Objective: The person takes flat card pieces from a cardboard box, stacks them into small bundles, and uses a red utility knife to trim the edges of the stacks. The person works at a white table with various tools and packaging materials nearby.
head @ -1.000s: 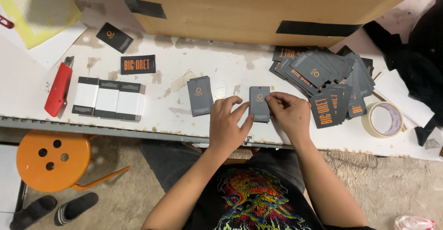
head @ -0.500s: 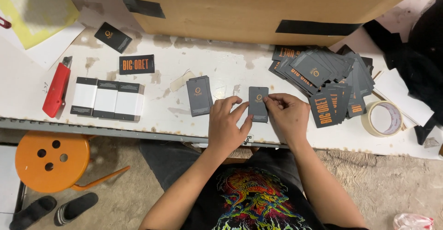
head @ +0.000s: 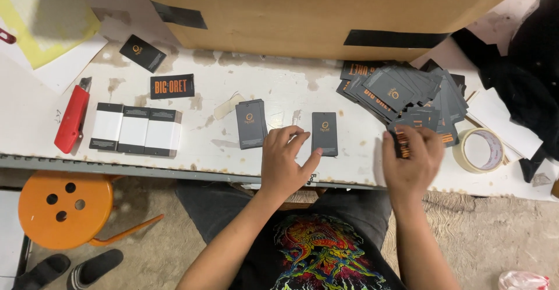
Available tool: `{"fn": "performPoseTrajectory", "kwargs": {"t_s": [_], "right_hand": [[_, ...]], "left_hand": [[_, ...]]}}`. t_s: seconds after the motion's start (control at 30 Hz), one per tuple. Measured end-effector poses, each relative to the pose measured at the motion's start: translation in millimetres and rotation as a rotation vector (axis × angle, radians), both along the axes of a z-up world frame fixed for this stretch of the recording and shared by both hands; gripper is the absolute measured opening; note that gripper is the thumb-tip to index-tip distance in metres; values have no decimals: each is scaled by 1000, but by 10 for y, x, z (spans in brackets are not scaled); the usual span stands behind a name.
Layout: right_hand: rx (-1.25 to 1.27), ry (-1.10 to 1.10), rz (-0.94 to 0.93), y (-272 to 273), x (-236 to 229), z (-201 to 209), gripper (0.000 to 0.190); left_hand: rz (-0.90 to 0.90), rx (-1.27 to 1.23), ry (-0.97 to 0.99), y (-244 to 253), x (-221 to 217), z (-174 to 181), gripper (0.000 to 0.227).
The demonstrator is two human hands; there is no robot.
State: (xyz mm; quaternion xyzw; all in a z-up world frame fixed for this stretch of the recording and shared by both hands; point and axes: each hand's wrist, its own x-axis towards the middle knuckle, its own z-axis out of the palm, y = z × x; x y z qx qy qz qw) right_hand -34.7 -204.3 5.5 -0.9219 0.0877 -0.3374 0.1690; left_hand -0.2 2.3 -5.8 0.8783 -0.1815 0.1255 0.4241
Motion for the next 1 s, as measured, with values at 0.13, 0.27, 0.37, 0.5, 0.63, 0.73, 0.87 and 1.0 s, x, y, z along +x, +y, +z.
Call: {"fn": "performPoseTrajectory", "kwargs": {"t_s": [0.13, 0.27, 0.37, 0.5, 0.63, 0.73, 0.87, 1.0], "right_hand": [[-191, 251, -182, -253, -243, -91, 53], [93, 321, -237, -296, -264, -35, 47], [129, 265, -233, -372, -280, -72, 26], [192, 78, -55, -430, -299, -102, 21], [339, 87, 33, -308, -302, -137, 14], [995, -4, 192, -68, -196, -119, 12], [1367, 79, 292, 203, -150, -65, 14], [914, -76, 663, 120, -165, -136, 9]], "left_hand": [[-4, 121, -48, 2, 5, -29, 34], [-2, 111, -88, -8, -5, 13, 36], [-30, 50, -100, 13, -24, -2, 33], [-59, -82, -31, 69, -38, -60, 30], [-55, -139, -34, 61, -81, -56, 28], [-27, -264, -76, 12, -50, -65, 18], [-96, -399, -59, -45, -81, -145, 15], [-353, -640, 141, -1, -107, -65, 25]]}}
